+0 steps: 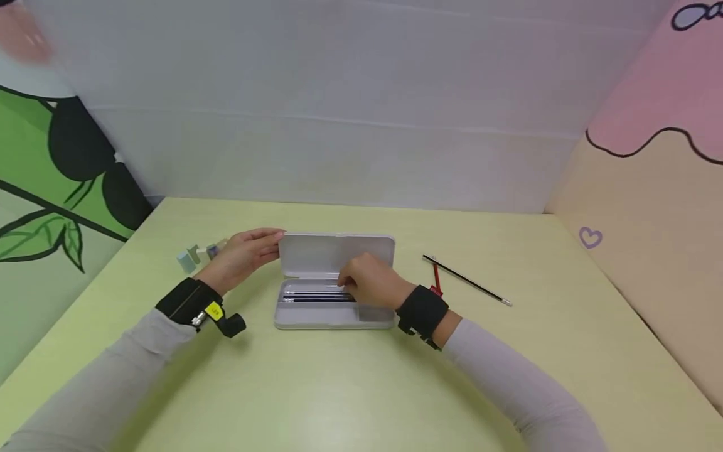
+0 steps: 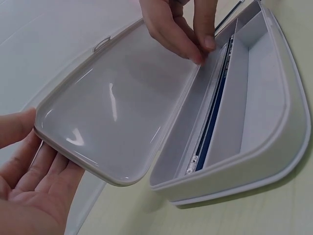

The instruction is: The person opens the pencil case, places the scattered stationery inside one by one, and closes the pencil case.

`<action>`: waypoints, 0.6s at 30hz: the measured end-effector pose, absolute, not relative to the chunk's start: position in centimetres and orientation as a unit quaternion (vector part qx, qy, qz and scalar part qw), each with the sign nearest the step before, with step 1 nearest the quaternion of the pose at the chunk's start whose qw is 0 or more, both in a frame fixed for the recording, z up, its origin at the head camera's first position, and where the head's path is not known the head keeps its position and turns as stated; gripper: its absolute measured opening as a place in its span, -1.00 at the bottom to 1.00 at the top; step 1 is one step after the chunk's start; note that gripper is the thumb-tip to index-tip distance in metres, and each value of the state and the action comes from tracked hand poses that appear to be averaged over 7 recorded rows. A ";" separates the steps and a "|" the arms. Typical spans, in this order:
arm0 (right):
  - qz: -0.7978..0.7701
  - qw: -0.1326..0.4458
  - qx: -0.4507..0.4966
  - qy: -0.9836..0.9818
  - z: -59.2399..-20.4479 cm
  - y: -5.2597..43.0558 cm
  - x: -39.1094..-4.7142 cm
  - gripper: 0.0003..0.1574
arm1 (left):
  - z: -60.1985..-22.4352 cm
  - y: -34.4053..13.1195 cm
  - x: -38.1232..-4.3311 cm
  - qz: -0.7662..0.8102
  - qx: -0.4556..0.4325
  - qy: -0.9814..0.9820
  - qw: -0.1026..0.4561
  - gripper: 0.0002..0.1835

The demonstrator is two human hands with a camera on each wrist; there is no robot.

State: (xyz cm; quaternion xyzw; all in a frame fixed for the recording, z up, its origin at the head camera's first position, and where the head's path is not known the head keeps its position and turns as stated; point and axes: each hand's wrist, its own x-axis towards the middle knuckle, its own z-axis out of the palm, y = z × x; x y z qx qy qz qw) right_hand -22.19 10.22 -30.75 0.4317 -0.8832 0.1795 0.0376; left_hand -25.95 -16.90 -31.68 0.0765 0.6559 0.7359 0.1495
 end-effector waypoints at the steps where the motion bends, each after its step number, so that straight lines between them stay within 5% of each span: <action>1: 0.181 0.039 0.434 -0.882 -30.4 10.3 -22.3 -0.88 | -31.6 -17.4 -25.9 0.735 0.070 0.659 0.145 -0.51; 18: 0.151 0.055 0.260 -0.952 -28.7 24.5 -23.4 -0.83 | -31.5 -16.2 -26.5 0.730 0.061 0.663 0.153 -0.49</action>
